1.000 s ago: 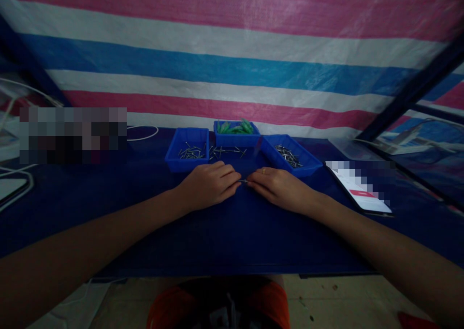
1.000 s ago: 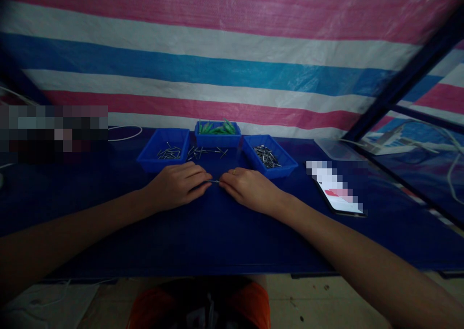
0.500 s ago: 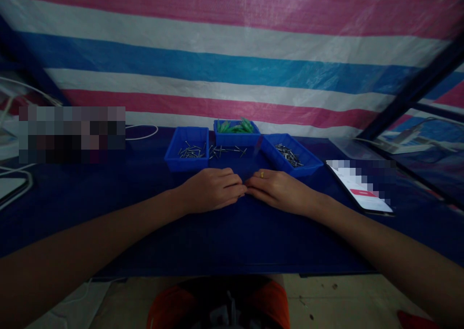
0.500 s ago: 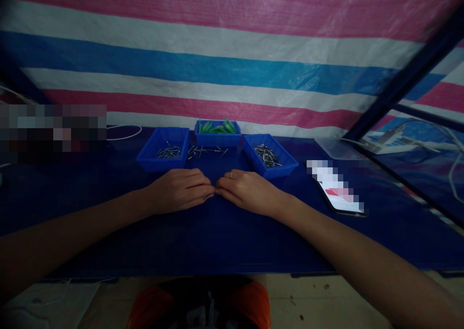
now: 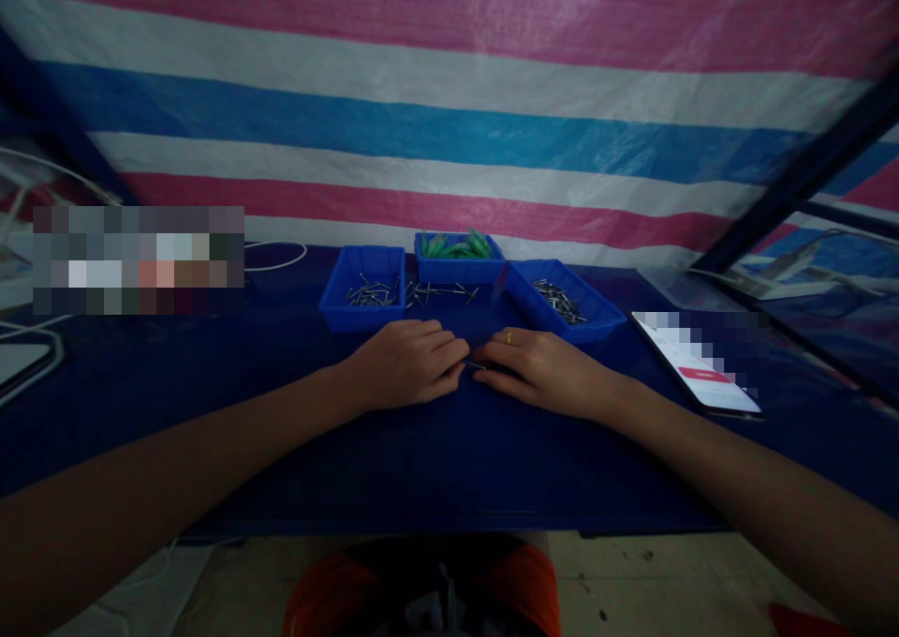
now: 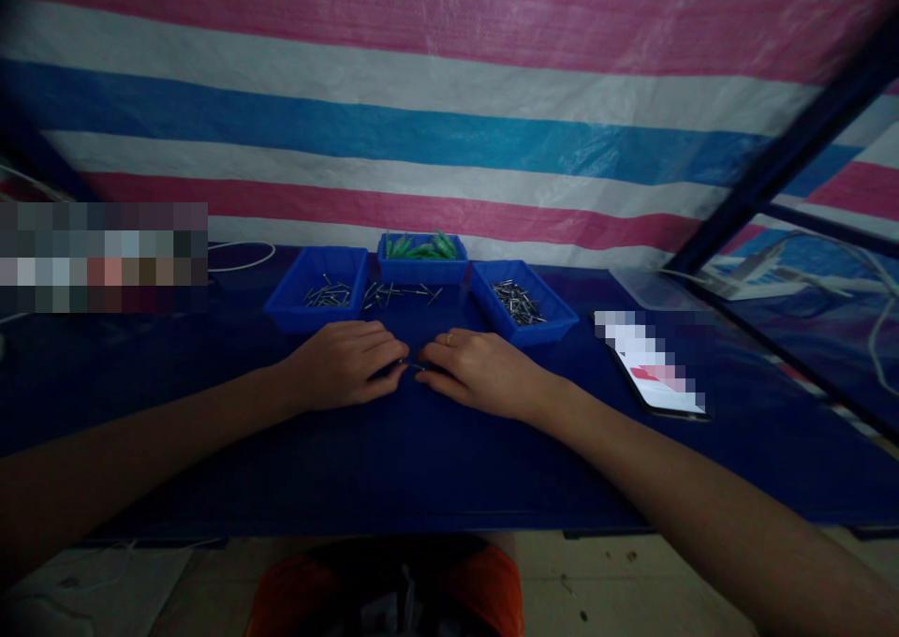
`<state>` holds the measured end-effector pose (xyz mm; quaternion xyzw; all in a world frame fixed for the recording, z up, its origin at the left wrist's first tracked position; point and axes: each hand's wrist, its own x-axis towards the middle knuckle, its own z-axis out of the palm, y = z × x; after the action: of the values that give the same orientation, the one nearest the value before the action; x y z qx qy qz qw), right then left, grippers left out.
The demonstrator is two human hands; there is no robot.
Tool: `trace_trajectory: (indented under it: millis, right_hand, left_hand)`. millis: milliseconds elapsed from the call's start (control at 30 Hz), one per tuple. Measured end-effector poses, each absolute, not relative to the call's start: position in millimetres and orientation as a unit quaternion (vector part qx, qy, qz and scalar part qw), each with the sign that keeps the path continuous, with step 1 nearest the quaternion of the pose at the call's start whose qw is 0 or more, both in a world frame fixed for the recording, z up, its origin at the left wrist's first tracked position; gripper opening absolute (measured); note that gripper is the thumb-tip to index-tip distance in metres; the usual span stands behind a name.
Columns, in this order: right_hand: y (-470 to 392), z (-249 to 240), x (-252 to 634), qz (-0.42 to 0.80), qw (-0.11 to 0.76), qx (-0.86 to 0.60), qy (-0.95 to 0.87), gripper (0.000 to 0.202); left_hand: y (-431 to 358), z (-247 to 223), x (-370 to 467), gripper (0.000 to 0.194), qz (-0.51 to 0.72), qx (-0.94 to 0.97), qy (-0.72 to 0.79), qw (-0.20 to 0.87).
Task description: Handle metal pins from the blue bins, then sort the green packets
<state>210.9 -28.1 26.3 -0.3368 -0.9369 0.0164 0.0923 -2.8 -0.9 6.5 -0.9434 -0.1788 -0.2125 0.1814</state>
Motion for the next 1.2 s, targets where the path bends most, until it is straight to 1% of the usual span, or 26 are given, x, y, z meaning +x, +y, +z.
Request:
trace_trajectory:
  millis: [300,467,733,1200]
  right_hand:
    - [-25.5,23.8,212.7,-0.011,0.099,-0.345,-0.933,0.024]
    - [-24.9,23.6,213.0,-0.024,0.103,-0.36,-0.927,0.024]
    - [-21.8,21.7,215.6,-0.013,0.105,-0.381,-0.919,0.022]
    - [-19.7,18.9,216.3,-0.025,0.093,-0.387,-0.917,0.019]
  left_hand:
    - [-0.2,6.5,-1.4,0.021,-0.208,-0.941,-0.184,0.195]
    - [-0.3,6.1,-1.0,0.023,-0.206,-0.936,-0.214,0.187]
    - [1.1,6.2,-1.1,0.02,-0.178,-0.939,-0.242,0.168]
    - [2.1,4.3,-2.5,0.018,-0.184,-0.933,-0.236,0.199]
